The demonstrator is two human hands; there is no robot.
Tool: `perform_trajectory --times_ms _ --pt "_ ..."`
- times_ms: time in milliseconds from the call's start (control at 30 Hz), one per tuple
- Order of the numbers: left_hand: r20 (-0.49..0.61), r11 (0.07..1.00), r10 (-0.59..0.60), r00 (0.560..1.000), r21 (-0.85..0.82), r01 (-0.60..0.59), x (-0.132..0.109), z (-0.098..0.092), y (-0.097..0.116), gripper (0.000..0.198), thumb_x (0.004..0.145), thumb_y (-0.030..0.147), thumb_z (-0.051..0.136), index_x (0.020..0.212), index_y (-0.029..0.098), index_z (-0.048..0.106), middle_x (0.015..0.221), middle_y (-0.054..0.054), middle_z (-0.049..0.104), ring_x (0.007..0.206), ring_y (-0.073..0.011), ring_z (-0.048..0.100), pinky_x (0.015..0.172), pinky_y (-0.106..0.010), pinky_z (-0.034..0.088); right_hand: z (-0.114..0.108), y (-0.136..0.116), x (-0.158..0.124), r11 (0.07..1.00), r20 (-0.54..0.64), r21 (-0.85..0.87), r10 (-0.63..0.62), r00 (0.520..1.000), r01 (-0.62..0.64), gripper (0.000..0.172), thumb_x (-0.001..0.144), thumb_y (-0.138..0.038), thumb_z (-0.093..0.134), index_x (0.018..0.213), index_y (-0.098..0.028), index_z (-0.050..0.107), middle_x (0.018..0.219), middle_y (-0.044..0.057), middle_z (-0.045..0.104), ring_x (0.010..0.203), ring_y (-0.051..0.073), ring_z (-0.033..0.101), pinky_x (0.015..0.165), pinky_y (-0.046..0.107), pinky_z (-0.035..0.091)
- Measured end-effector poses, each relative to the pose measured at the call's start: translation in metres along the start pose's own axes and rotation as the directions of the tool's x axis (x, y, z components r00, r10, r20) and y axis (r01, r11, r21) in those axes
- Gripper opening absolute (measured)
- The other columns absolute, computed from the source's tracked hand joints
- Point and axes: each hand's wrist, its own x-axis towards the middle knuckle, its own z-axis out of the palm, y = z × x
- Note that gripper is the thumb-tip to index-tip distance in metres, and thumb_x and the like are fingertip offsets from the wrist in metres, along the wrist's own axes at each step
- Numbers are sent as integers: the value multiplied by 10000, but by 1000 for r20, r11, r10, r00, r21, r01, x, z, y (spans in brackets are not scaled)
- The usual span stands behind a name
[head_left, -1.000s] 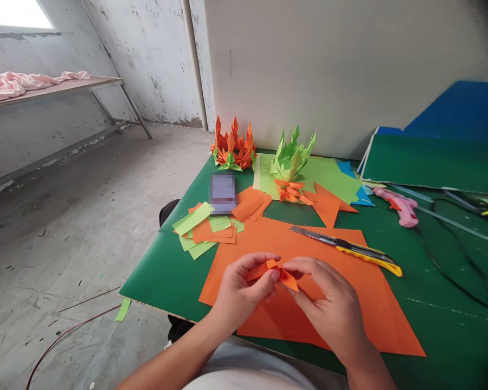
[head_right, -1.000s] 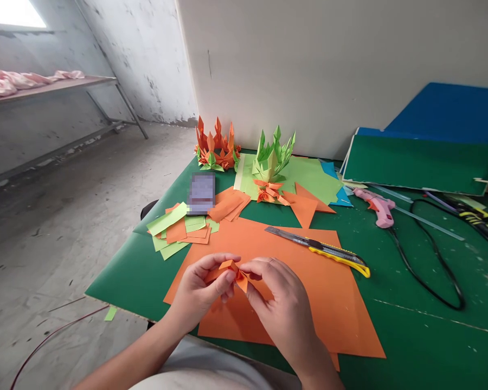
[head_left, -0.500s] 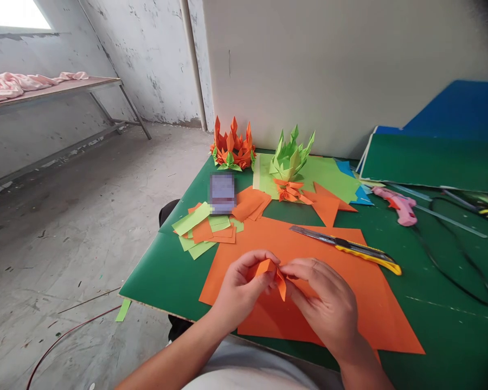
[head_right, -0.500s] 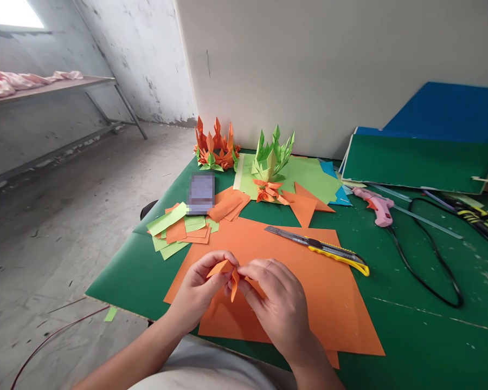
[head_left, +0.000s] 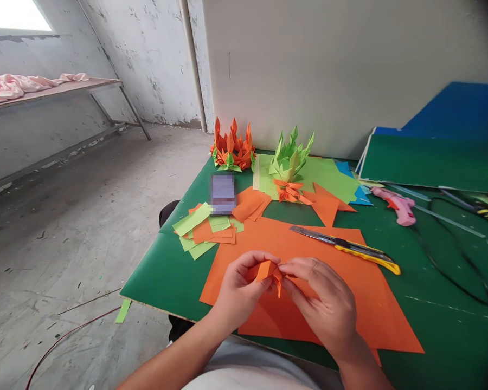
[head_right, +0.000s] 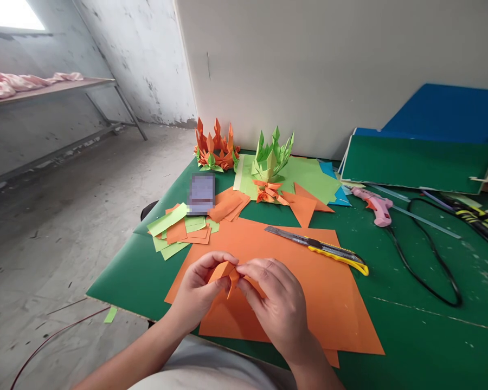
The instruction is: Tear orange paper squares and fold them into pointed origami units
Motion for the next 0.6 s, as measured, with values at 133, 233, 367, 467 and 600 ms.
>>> perform_trajectory --times_ms 133,233,367,467,600 --pt "-2 1000 8 1000 19 -8 0 -1 -1 214 735 160 713 947 186 709 867 -22 694 598 -101 616 622 -245 528 -1 1 -1 1000 -19 10 29 999 -28 150 894 -123 619 988 -232 660 863 41 730 785 175 695 722 296 567" --pt "-8 1000 -22 1000 20 22 0 -1 -1 191 747 244 756 914 167 703 830 -31 695 606 -107 618 646 -253 541 -1 2 -1 998 -13 38 57 998 -57 167 890 -112 619 993 -235 667 885 43 730 816 181 695 745 301 568" --pt "16 1000 -15 1000 -3 15 1 0 -1 166 760 269 765 847 161 675 814 -15 663 646 -97 606 671 -232 533 -2 2 -1 990 16 89 109 994 -110 171 886 -100 614 975 -232 677 907 45 728 826 175 684 732 286 566" --pt "22 1000 20 1000 -7 -20 2 1 1 165 723 235 788 808 160 668 817 -12 631 731 -111 595 671 -210 515 -3 1 -1 984 31 113 135 990 -138 159 878 -102 626 960 -227 681 903 41 723 803 162 675 715 264 560" --pt "12 999 40 999 -15 -40 2 3 2 164 671 181 807 734 160 657 772 -5 615 723 -109 561 663 -199 489 -3 1 -3 977 44 145 153 987 -157 143 871 -104 637 933 -226 680 872 26 712 771 146 664 706 246 547"
